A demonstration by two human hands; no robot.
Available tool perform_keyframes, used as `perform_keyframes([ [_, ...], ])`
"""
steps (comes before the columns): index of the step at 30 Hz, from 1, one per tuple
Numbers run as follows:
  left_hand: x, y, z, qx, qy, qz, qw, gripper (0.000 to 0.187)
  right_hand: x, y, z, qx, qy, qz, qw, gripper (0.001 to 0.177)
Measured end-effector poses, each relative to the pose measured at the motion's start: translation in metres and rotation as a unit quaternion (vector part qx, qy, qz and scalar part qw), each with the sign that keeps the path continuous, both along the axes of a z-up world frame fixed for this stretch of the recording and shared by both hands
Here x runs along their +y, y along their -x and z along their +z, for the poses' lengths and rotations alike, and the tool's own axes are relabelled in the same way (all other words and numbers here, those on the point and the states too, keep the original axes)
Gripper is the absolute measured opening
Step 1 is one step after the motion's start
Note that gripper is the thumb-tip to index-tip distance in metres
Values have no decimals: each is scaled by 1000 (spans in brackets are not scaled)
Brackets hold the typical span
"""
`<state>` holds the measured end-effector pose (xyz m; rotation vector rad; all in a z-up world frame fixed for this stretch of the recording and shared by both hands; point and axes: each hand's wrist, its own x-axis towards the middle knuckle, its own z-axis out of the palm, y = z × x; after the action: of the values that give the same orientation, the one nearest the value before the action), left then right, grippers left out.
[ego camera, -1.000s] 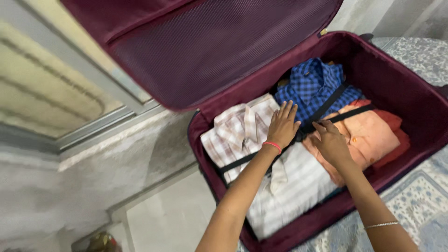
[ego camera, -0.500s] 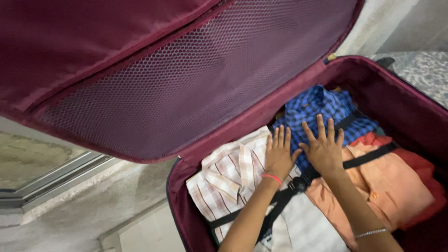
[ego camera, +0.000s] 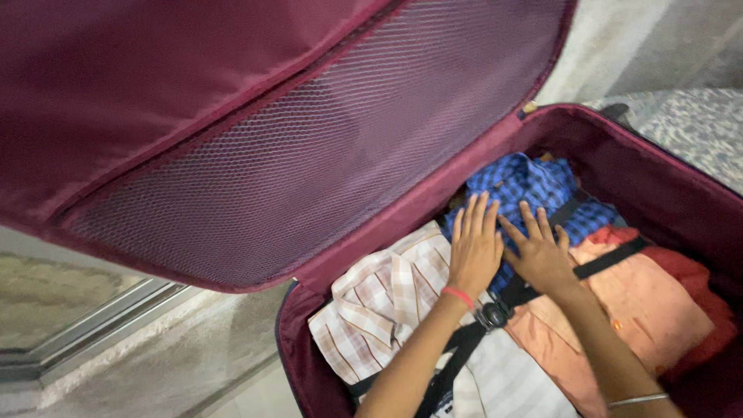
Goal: The person folds a blue checkered shirt and places it into a suitcase with other folded clothes, then tightens the internal straps and zips the suitcase closed.
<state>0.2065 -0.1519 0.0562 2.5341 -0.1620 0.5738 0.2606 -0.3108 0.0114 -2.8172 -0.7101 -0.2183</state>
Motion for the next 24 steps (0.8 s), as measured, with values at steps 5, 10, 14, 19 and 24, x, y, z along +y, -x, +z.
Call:
perform_keyframes([
  [5,-23,-84,10,-51,-115,-133,983,53,-49,-4,13,24,-273,-36,961,57],
  [10,-39,-140,-36,18,-241,-153,958,55,-43,-13,0,-17,-115,-133,984,77],
  [14,-40,-154,-72,88,-148,-162,972,53,-40,-11,-17,-14,-85,-155,984,78],
  [19,-40,-155,-63,154,-137,-171,964,54,-49,-26,-10,34,-72,-140,987,76],
  [24,-47,-184,-38,72,-321,-173,928,49,-99,-54,19,111,-125,-116,979,59],
])
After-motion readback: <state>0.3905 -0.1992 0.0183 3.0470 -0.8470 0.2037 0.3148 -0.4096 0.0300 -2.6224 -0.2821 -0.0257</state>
